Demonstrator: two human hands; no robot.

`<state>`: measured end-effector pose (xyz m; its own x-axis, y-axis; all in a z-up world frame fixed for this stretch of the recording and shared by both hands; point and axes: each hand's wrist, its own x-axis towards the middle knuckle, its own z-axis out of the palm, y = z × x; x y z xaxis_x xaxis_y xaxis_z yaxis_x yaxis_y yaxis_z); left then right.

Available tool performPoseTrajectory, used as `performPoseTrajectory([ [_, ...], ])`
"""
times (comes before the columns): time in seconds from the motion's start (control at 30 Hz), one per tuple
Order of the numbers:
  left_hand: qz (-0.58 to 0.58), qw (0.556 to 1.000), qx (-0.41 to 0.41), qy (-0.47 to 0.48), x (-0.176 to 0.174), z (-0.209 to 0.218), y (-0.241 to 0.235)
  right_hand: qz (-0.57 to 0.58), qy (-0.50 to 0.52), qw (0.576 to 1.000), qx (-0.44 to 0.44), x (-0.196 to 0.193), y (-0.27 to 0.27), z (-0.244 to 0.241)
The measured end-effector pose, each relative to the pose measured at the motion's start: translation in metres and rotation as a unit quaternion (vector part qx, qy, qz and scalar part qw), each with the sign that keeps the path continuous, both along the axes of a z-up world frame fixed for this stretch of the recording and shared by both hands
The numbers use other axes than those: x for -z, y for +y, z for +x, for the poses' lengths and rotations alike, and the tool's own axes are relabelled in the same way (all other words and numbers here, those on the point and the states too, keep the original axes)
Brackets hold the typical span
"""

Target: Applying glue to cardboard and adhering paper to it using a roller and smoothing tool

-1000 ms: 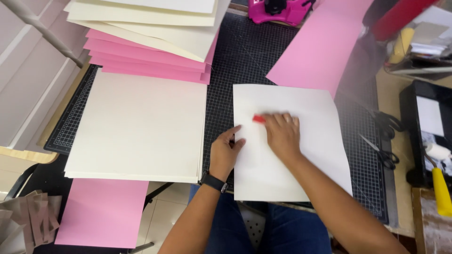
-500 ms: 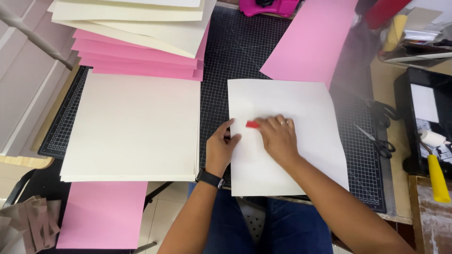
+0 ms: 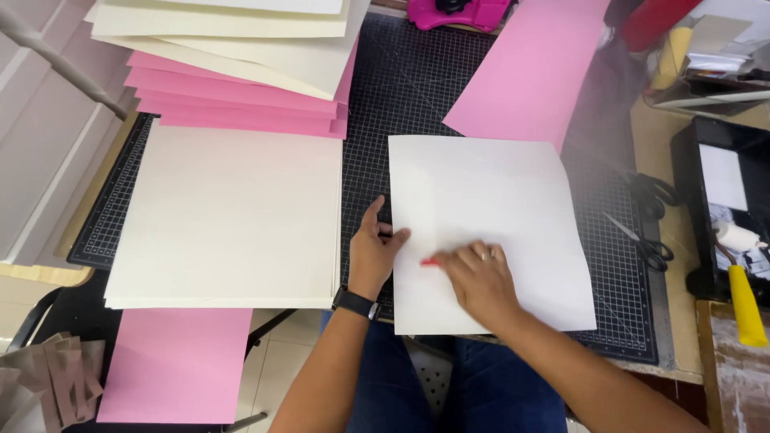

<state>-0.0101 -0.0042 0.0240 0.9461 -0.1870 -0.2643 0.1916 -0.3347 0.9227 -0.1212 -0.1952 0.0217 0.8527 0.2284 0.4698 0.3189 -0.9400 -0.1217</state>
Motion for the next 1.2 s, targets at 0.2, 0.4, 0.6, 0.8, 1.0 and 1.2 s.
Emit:
performPoseTrajectory([
  [0.2,0.001,1.000,0.007,0.001,0.003,-0.002,0.000,-0.001,0.011,1.000,-0.006,0.003,-0.004,0.002],
  [0.4,-0.008,1.000,0.003,0.003,0.002,0.000,0.003,0.039,0.034,0.997,-0.050,-0.013,-0.005,-0.016],
  [0.6,-0.014,1.000,0.008,0.003,0.005,0.001,0.003,-0.007,-0.016,1.000,-0.007,0.008,-0.020,0.041],
  [0.8,-0.014,1.000,0.005,0.013,0.005,0.000,0.001,-0.020,-0.064,0.996,0.058,0.032,-0.041,0.143],
  [1.0,-0.019,1.000,0.006,0.024,0.008,-0.003,0.003,-0.016,0.003,1.000,0.021,0.004,-0.014,0.031],
  [1.2,-0.006,1.000,0.009,0.024,0.011,-0.001,0.003,-0.026,0.020,0.999,0.013,0.007,-0.025,0.060],
])
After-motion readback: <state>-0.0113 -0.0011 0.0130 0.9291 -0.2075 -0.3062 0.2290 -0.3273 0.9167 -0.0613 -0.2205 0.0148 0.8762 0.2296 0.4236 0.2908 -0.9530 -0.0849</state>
